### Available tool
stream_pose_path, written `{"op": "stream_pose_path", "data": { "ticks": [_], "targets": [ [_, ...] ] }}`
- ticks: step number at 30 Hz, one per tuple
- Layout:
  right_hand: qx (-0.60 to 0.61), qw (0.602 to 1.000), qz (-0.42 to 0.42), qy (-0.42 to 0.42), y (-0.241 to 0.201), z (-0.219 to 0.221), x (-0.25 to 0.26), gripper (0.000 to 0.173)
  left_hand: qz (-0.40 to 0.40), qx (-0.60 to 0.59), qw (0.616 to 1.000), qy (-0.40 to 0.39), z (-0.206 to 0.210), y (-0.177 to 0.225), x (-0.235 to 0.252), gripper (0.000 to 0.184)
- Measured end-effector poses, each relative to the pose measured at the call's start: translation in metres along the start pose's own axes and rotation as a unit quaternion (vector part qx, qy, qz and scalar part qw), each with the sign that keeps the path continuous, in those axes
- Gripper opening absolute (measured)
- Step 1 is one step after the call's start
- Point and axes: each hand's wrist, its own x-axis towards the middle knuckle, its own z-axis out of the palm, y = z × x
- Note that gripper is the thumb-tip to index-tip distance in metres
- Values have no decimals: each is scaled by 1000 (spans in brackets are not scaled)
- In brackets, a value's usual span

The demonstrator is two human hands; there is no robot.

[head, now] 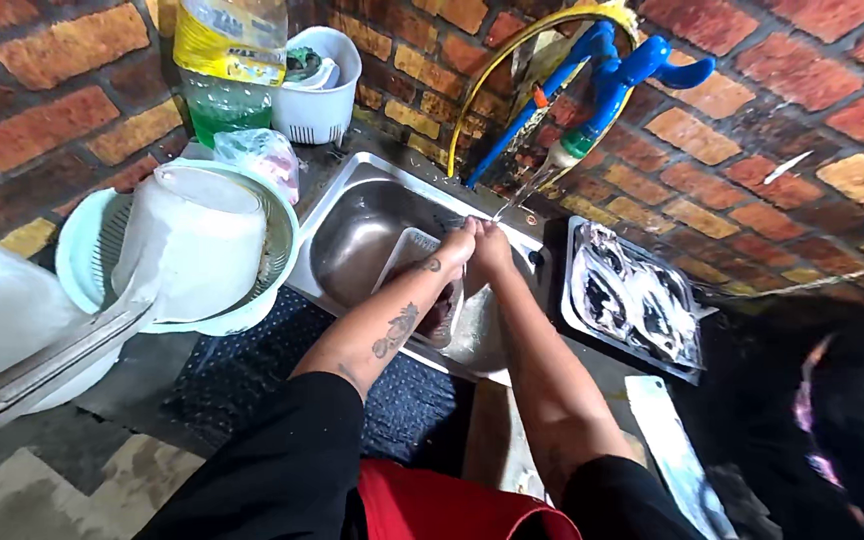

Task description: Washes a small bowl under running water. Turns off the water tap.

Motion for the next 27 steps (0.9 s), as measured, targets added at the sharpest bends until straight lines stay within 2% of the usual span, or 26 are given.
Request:
{"op": "stream_pose_path", "data": {
  "ticks": [3, 4, 6, 8, 10, 11, 13, 15, 17, 20, 22, 23, 25, 27],
  "targets": [
    [-106, 965, -225, 80, 15, 21, -27, 49, -35, -124, 990, 57, -5, 14, 18, 52],
    [-121, 951, -269, 96, 25, 26, -31, 51, -49, -144, 987, 57, -8, 16, 21, 49],
    [-108, 942, -295, 123, 34, 26, -26, 50, -53, -142, 987, 46, -8, 17, 20, 48],
    [-72, 961, -244, 108, 28, 11, -11, 48, -45, -139, 989, 24, -4, 13, 20, 51],
    [-45, 990, -125, 36, 16, -8, 4, 49, -40, -156, 987, 0, 3, 8, 21, 50],
    [-40, 995, -95, 16, 11, -12, 8, 48, -36, -169, 985, -2, 6, 9, 20, 47],
    [-46, 991, -124, 37, 5, -9, 5, 48, -17, -186, 982, 15, 7, 17, 17, 43],
    [-17, 976, -187, 113, 10, 7, -8, 52, 6, -183, 982, 45, 7, 23, 16, 36],
    [70, 969, -163, 172, 23, 28, -20, 57, 10, -196, 979, 56, 6, 16, 12, 35],
    [235, 959, 36, 155, 36, 35, -22, 58, 12, -220, 974, 45, 10, -8, -1, 38],
    [331, 915, 190, 128, 40, 28, -17, 64, 6, -222, 975, 28, 11, -25, -11, 37],
    [357, 896, 237, 115, 43, 25, -14, 68, 3, -224, 974, 17, 12, -31, -14, 38],
    [366, 890, 240, 126, 38, 26, -16, 69, 2, -227, 974, 9, 11, -36, -14, 40],
    [324, 919, 158, 159, 30, 40, -22, 60, 4, -200, 979, 24, 9, -34, -9, 45]
  ]
}}
